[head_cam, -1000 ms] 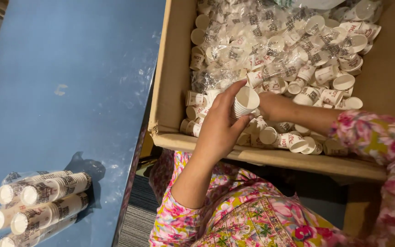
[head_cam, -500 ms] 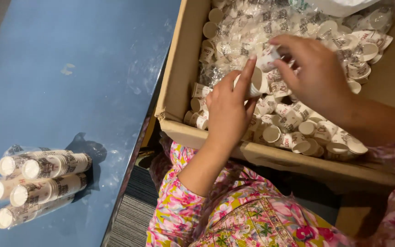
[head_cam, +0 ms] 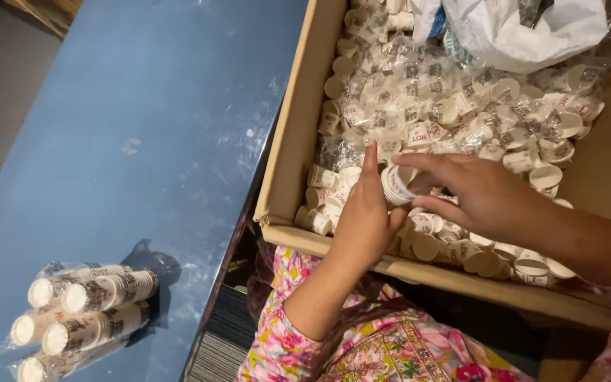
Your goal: Stacking and arranging paper cups into plastic packaging bundles.
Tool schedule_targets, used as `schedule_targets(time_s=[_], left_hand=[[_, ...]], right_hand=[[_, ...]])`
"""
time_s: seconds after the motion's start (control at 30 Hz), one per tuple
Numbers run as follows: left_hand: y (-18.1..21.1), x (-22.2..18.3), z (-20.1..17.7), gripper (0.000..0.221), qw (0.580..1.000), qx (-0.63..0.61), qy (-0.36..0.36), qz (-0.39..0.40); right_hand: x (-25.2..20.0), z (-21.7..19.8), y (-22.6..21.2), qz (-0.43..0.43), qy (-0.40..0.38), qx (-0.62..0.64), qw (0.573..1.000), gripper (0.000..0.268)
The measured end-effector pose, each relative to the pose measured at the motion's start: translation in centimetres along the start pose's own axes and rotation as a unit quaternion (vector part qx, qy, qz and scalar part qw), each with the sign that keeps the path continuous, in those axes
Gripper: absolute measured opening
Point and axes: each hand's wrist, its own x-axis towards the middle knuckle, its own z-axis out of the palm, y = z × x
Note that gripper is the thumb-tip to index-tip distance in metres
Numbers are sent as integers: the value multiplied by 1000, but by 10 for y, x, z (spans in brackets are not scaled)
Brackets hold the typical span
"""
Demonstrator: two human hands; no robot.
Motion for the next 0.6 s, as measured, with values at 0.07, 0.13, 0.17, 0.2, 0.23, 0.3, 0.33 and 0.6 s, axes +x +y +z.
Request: schedule_targets(time_s=[0.07, 0.13, 0.17, 0.2, 0.23, 0.3, 0.33, 0.6], left_hand=[[1, -1, -2, 113, 1000, -15, 11, -12], [6, -4, -5, 116, 999, -32, 22, -32], [11, -4, -8, 118, 998, -47, 19, -28], [16, -4, -12, 120, 998, -62, 16, -24], [21, -11, -17, 120, 998, -62, 17, -23], [30, -25, -29, 89, 966, 82, 180, 168], [13, -50, -27, 89, 964, 84, 184, 171], [-132, -177, -14, 23, 972, 118, 10, 205]], right_hand=[[4, 8, 2, -43, 13, -12, 999, 62], [4, 16, 3, -85, 18, -22, 996, 62], [3, 18, 4, -117, 51, -53, 990, 59], [0, 20, 4, -149, 85, -83, 982, 57], [-2, 18, 2, -150, 85, -85, 981, 57], [-6, 13, -1, -180, 130, -117, 968, 47], [-10, 12, 0, -185, 132, -120, 966, 47], [-17, 4, -2, -54, 107, -80, 990, 34]])
